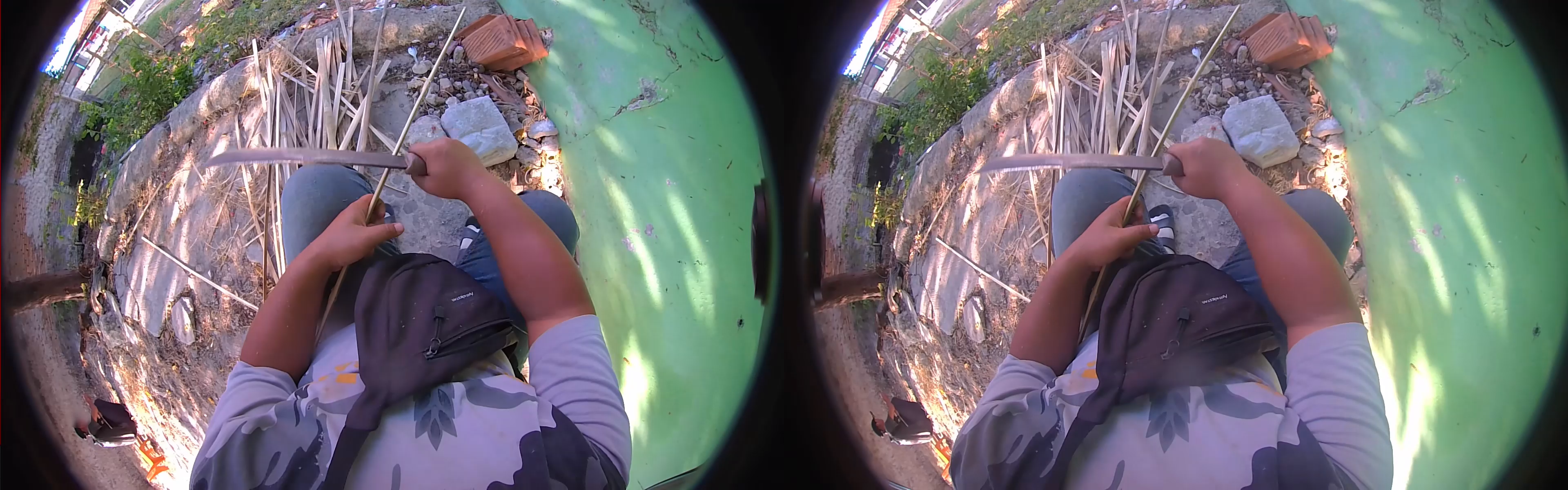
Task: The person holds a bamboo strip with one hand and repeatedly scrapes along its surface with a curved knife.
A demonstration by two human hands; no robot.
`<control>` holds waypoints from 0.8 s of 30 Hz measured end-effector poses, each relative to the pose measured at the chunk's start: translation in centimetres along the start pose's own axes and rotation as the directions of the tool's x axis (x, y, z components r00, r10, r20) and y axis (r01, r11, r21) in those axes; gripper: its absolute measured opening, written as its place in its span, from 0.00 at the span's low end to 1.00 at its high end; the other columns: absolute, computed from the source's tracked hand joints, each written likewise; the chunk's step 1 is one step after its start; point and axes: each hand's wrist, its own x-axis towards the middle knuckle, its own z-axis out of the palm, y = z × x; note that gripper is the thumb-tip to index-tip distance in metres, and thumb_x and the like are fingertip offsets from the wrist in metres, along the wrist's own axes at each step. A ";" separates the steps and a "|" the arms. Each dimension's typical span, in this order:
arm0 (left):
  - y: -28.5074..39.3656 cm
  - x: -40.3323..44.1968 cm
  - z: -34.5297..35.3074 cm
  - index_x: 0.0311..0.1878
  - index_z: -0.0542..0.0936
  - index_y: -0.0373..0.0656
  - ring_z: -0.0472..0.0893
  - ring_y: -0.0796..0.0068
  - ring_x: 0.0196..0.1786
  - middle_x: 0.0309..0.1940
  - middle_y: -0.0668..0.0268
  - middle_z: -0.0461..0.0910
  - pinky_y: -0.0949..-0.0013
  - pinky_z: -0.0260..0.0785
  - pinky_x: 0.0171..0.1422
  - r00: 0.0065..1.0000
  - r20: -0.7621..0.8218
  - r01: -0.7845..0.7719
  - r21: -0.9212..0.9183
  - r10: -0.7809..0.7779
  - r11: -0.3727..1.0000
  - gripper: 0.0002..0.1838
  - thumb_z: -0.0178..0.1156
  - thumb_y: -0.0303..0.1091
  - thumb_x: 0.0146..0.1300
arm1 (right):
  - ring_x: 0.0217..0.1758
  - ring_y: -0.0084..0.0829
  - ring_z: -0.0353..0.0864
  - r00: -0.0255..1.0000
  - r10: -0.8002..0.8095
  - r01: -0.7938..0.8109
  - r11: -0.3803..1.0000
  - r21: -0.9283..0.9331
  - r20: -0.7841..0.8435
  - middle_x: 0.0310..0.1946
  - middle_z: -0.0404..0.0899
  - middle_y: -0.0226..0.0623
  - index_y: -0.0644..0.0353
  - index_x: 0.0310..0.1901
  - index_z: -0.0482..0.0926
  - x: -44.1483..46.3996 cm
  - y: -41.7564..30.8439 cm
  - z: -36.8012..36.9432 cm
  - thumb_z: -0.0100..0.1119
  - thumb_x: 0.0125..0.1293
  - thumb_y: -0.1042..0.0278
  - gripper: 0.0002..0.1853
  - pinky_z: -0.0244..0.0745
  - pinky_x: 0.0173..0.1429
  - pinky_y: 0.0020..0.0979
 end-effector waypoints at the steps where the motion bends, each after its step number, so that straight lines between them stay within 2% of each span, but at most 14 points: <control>1: -0.1 0.0 0.0 0.45 0.68 0.46 0.68 0.84 0.31 0.32 0.73 0.67 0.74 0.62 0.30 1.000 0.000 -0.009 0.024 0.009 1.000 0.21 0.72 0.41 0.63 | 0.35 0.54 0.84 1.000 -0.014 0.014 0.999 -0.052 0.008 0.29 0.83 0.48 0.56 0.34 0.82 0.1 -0.2 -0.1 0.66 0.57 0.63 0.08 0.77 0.39 0.50; 3: -0.9 0.4 0.1 0.45 0.68 0.45 0.68 0.83 0.31 0.32 0.72 0.67 0.73 0.63 0.30 0.997 -0.022 -0.074 0.144 0.078 0.987 0.21 0.72 0.41 0.64 | 0.35 0.55 0.84 0.999 -0.041 0.045 0.987 -0.156 0.025 0.29 0.83 0.47 0.55 0.34 0.82 0.1 -0.4 -0.2 0.66 0.56 0.63 0.07 0.77 0.39 0.51; 4: -1.3 0.6 0.1 0.45 0.68 0.44 0.68 0.83 0.31 0.32 0.72 0.68 0.73 0.63 0.30 0.993 -0.027 -0.107 0.204 0.115 0.973 0.21 0.72 0.42 0.64 | 0.35 0.55 0.84 1.000 0.003 -0.001 0.991 -0.132 0.013 0.29 0.83 0.48 0.56 0.34 0.82 0.1 -0.2 -0.2 0.66 0.56 0.62 0.08 0.77 0.40 0.51; 7: -1.4 0.7 0.0 0.47 0.73 0.35 0.73 0.75 0.40 0.36 0.65 0.73 0.67 0.70 0.46 0.994 -0.047 -0.087 0.220 0.100 0.972 0.25 0.72 0.46 0.62 | 0.36 0.55 0.84 0.991 0.131 -0.133 0.989 -0.061 -0.043 0.29 0.83 0.48 0.56 0.34 0.82 0.2 2.0 -0.2 0.66 0.56 0.61 0.09 0.78 0.41 0.50; 9: -1.0 0.7 0.0 0.47 0.73 0.35 0.73 0.75 0.41 0.36 0.65 0.74 0.67 0.70 0.47 0.997 -0.042 -0.053 0.208 0.063 0.977 0.25 0.72 0.46 0.62 | 0.36 0.55 0.84 0.972 0.211 -0.212 0.977 0.009 -0.104 0.29 0.83 0.49 0.56 0.34 0.82 0.2 2.9 0.0 0.66 0.56 0.61 0.09 0.78 0.42 0.50; 12: -1.0 0.6 0.1 0.47 0.73 0.35 0.73 0.75 0.41 0.36 0.65 0.74 0.67 0.70 0.47 0.998 -0.036 -0.047 0.192 0.055 0.980 0.26 0.72 0.46 0.62 | 0.37 0.55 0.84 0.973 0.214 -0.214 0.977 -0.003 -0.083 0.29 0.83 0.49 0.57 0.34 0.82 -0.2 2.8 -0.4 0.66 0.57 0.61 0.10 0.78 0.42 0.50; 18: -1.3 0.7 0.2 0.47 0.73 0.35 0.73 0.75 0.41 0.36 0.64 0.74 0.67 0.70 0.46 0.996 -0.050 -0.063 0.201 0.075 0.977 0.26 0.73 0.47 0.62 | 0.36 0.54 0.84 0.999 0.055 -0.055 0.997 -0.049 -0.002 0.29 0.84 0.47 0.54 0.35 0.83 -0.3 0.8 -0.8 0.66 0.58 0.61 0.08 0.78 0.41 0.50; 21: -1.3 0.8 0.2 0.48 0.73 0.34 0.74 0.75 0.41 0.36 0.64 0.75 0.67 0.71 0.46 0.995 -0.052 -0.065 0.250 0.081 0.966 0.27 0.73 0.47 0.62 | 0.42 0.50 0.86 0.986 0.159 -0.150 0.978 -0.144 0.056 0.33 0.86 0.45 0.51 0.37 0.84 -0.1 0.3 -1.2 0.65 0.58 0.60 0.08 0.80 0.47 0.49; 24: -1.5 0.9 0.1 0.48 0.73 0.34 0.74 0.75 0.41 0.36 0.64 0.75 0.66 0.71 0.46 0.993 -0.062 -0.076 0.273 0.096 0.959 0.27 0.73 0.47 0.62 | 0.42 0.51 0.86 0.976 0.219 -0.217 0.969 -0.121 0.003 0.34 0.86 0.45 0.51 0.37 0.84 0.3 1.6 -0.3 0.65 0.58 0.60 0.08 0.81 0.48 0.49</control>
